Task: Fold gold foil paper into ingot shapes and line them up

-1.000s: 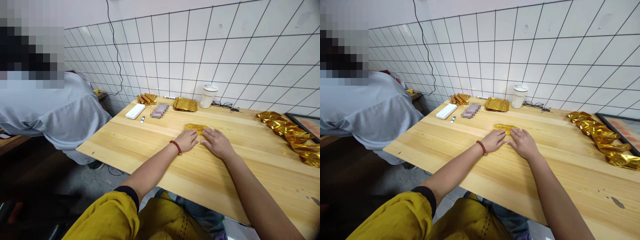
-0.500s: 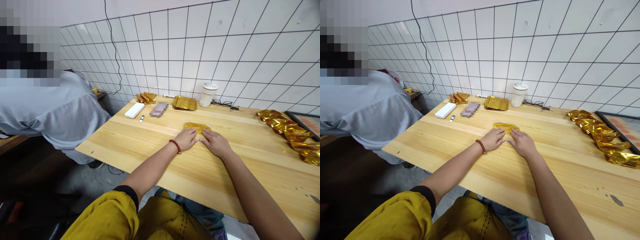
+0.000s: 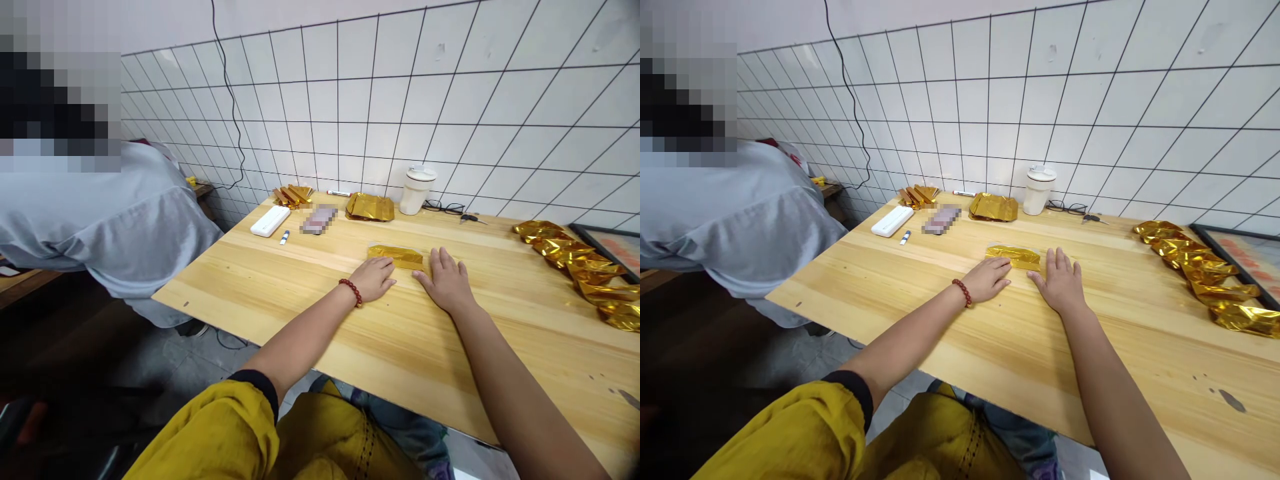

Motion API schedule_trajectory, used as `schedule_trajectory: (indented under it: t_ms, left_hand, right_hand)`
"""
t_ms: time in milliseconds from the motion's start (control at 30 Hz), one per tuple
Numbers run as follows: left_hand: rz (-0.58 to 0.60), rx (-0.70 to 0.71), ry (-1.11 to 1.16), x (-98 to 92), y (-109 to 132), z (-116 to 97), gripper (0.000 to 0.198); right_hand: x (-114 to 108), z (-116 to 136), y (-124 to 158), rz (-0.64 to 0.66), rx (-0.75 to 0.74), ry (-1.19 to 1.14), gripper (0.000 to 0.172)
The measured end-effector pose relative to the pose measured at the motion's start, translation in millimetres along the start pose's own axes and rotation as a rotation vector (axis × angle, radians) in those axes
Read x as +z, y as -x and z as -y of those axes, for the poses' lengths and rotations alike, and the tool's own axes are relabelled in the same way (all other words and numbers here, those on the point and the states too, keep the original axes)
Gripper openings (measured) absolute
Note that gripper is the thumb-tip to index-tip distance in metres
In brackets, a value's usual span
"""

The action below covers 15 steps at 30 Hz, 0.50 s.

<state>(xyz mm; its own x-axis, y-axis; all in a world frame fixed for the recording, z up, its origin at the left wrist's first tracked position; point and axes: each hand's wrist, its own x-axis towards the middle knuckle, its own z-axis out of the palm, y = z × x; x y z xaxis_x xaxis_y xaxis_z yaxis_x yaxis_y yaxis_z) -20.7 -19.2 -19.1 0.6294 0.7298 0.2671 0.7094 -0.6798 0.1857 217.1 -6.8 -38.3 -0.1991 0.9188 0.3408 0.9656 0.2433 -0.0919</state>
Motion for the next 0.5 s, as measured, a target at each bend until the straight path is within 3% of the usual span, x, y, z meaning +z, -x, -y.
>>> schedule_trajectory:
  t_ms: [133, 267, 500]
  left_hand:
    - [-0.013, 0.001, 0.009, 1.0, 0, 0, 0.040]
    - [-0.035, 0.009, 0.044, 3.0, -1, 1, 0.042]
    - [-0.043, 0.013, 0.057, 4.6, -2, 2, 0.045]
  right_hand:
    - [-6, 13, -1, -0.048, -0.264, -0.065, 0.078]
    - [-7, 29, -1, 0.057, -0.528, -0.149, 0.069]
    - [1, 29, -1, 0.138, -0.484, -0.239, 0.070]
